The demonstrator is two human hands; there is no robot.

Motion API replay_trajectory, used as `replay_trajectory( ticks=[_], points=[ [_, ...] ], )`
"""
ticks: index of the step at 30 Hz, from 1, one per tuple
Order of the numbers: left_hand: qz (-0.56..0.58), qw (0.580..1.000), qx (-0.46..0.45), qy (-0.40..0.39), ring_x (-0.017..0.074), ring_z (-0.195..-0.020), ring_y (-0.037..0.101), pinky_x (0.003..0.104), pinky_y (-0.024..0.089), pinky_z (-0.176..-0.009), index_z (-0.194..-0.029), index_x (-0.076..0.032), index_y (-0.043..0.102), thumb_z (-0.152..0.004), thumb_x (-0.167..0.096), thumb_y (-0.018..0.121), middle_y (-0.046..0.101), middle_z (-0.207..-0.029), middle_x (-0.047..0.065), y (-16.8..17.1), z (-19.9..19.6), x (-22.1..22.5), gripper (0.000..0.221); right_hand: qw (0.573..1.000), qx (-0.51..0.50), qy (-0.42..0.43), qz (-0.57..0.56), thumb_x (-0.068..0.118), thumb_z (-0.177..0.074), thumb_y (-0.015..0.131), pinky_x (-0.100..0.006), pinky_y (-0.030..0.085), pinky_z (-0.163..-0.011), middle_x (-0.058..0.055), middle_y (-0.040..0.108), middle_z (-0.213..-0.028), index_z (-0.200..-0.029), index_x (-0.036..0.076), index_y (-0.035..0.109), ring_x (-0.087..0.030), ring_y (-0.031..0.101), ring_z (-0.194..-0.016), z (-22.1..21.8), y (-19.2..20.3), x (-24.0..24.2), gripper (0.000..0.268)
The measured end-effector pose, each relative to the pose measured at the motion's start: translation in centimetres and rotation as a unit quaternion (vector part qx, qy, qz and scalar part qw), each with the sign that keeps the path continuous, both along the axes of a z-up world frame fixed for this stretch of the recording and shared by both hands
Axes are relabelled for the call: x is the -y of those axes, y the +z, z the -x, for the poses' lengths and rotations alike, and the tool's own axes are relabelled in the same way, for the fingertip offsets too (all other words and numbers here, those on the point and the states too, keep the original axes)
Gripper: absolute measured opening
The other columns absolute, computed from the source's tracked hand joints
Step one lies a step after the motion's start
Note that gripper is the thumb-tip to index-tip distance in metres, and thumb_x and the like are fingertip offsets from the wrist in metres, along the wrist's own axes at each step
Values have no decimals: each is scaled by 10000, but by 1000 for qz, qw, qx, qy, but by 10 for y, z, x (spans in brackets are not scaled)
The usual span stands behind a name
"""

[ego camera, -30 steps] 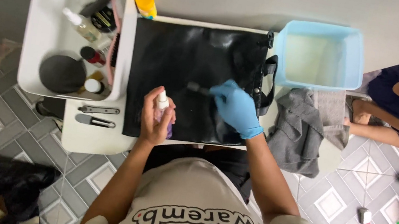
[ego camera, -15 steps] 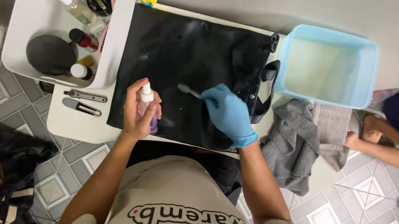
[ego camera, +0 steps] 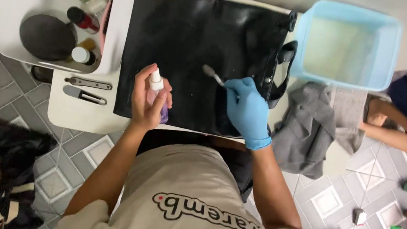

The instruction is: Cleaning a black leather bag using a spray cleaning solution and a small brush.

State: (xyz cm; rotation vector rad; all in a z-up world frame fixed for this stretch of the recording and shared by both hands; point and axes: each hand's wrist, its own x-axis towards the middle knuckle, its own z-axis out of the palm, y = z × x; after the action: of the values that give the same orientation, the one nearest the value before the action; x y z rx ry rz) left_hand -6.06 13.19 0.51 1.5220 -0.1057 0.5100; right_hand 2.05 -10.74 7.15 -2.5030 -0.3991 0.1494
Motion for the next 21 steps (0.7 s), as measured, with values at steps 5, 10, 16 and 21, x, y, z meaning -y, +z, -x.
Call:
replay_trajectory(
  ticks=[5, 10, 16, 21],
  points=[
    [37, 999, 23, -4, 204, -535, 637, 316, 537, -515, -1453, 30, 366, -1005, -100, 556, 643, -899, 199, 1, -3, -8, 504, 996, 28, 62, -63, 99, -843, 725, -533, 594, -691, -84, 667, -903, -953, 201, 726, -400, 715, -829, 13, -11, -33, 151],
    [53, 998, 27, -17, 204, -557, 650, 322, 543, -510, -1435, 45, 403, -1001, -168, 585, 667, -908, 195, -6, 1, -16, 517, 998, 44, -39, 1, 130, -889, 708, -516, 608, -706, -30, 667, -970, -989, 218, 721, -374, 729, -825, 3, -6, -64, 135],
    [23, 998, 39, -45, 224, -573, 651, 339, 529, -506, -1411, 55, 431, -961, -91, 582, 676, -924, 190, -5, 0, -24, 496, 999, 44, -29, 11, 106, -901, 710, -511, 607, -713, -40, 674, -1001, -1002, 179, 745, -380, 734, -831, -23, 11, -89, 130],
    [21, 997, 44, -67, 230, -577, 640, 344, 529, -506, -1421, 70, 418, -977, -93, 555, 668, -938, 196, -4, -4, -29, 493, 997, 68, -28, 18, 164, -872, 750, -479, 619, -741, 29, 666, -966, -993, 270, 735, -318, 739, -898, -42, -6, -101, 161]
  ],
)
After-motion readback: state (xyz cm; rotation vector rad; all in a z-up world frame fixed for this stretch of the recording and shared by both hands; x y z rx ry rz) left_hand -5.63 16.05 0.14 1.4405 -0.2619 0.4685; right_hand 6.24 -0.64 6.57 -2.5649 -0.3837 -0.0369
